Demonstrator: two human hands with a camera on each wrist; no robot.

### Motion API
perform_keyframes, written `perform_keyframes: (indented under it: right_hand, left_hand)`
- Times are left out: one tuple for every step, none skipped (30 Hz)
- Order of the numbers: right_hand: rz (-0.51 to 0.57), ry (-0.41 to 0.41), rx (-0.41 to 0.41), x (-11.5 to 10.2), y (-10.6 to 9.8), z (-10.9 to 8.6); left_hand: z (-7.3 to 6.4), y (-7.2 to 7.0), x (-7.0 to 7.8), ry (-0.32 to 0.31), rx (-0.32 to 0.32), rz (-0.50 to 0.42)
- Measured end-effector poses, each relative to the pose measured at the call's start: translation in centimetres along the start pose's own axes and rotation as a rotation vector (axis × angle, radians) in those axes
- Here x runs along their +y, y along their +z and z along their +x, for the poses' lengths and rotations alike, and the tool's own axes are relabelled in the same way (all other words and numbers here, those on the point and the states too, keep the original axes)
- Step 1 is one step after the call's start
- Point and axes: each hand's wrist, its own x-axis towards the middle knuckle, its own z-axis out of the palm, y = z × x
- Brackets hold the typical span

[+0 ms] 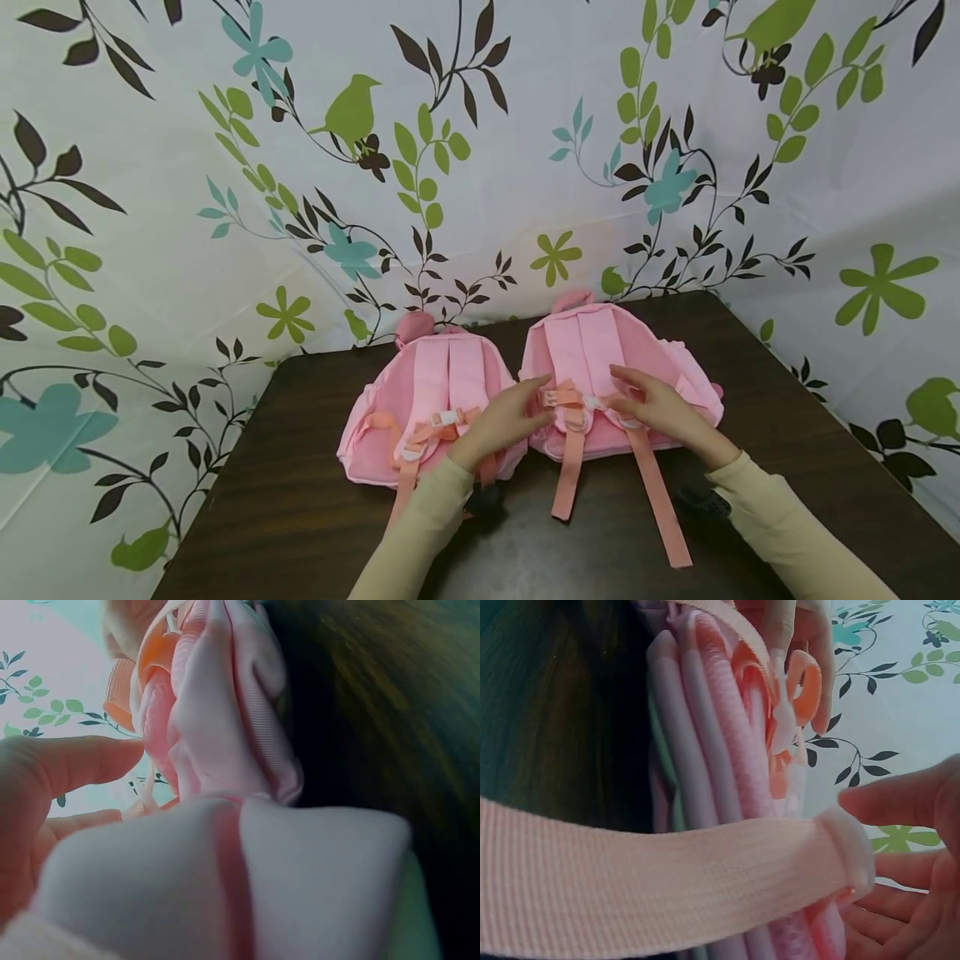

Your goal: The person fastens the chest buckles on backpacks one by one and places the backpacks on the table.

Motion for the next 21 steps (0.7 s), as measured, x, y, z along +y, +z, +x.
perform_keyframes:
  right_hand:
    - [-0.011, -0.002, -0.012, 0.1, 0.1, 0.0]
    - [-0.022, -0.002, -0.022, 0.2, 0.2, 0.0]
    - [-0.035, -0.002, -0.029, 0.3, 0.3, 0.0]
    - [-0.044, -0.007, -0.032, 0.4, 0.3, 0.0]
    - [-0.056, -0.009, -0.035, 0.4, 0.4, 0.0]
    - [-0.065, -0.009, -0.036, 0.5, 0.5, 0.0]
    - [-0.075, -0.006, -0.039, 0.6, 0.6, 0.1]
    - [-0.076, 0.002, -0.044, 0.6, 0.6, 0.1]
    - [-0.08, 0.009, -0.049, 0.6, 0.7, 0.1]
    - [-0.081, 0.018, -0.053, 0.7, 0.8, 0.1]
    - [-0.088, 0.02, -0.058, 0.7, 0.9, 0.0]
    - [-0.089, 0.026, -0.061, 0.7, 0.9, 0.0]
    - [-0.092, 0.025, -0.066, 0.7, 1.0, 0.0]
    - [-0.095, 0.018, -0.066, 0.7, 1.1, 0.0]
    - [-0.098, 0.012, -0.066, 0.8, 1.1, 0.0]
    - [-0.095, 0.005, -0.065, 0.8, 1.2, 0.0]
    - [-0.092, -0.004, -0.068, 0.8, 1.2, 0.0]
    - [-0.083, -0.007, -0.074, 0.9, 1.3, 0.0]
    - [-0.077, -0.016, -0.079, 0.9, 1.3, -0.1]
    - [-0.069, -0.02, -0.082, 1.0, 1.4, -0.1]
    - [-0.06, -0.023, -0.085, 1.1, 1.5, -0.2]
  left_hand:
    - [0.0, 0.1, -0.1, 0.001, -0.003, -0.003]
    - [0.0, 0.2, -0.2, 0.002, -0.005, -0.003]
    - [-0.1, 0.3, -0.2, 0.007, -0.003, -0.007]
    - [-0.1, 0.4, -0.2, 0.012, 0.001, -0.01]
    - [-0.2, 0.4, -0.3, 0.016, 0.003, -0.013]
    - [-0.2, 0.5, -0.3, 0.017, 0.006, -0.012]
    - [-0.2, 0.5, -0.3, 0.015, 0.008, -0.009]
    - [-0.3, 0.6, -0.3, 0.013, 0.008, -0.007]
    - [-0.3, 0.6, -0.3, 0.009, 0.007, -0.004]
    - [-0.4, 0.7, -0.4, 0.005, 0.007, 0.001]
    - [-0.4, 0.7, -0.4, 0.002, 0.007, -0.001]
    - [-0.4, 0.7, -0.4, 0.002, 0.007, -0.005]
    - [-0.4, 0.8, -0.4, 0.002, 0.008, -0.008]
    - [-0.4, 0.8, -0.5, 0.003, 0.009, -0.014]
    - [-0.4, 0.8, -0.5, 0.004, 0.01, -0.019]
    - [-0.3, 0.8, -0.6, 0.006, 0.013, -0.023]
    - [-0.4, 0.9, -0.6, 0.008, 0.015, -0.029]
    - [-0.4, 0.9, -0.7, 0.007, 0.015, -0.031]
    - [-0.4, 0.9, -0.7, 0.006, 0.017, -0.03]
    - [-0.4, 0.9, -0.7, 0.005, 0.018, -0.032]
    - [-0.5, 0.9, -0.7, 0.005, 0.018, -0.035]
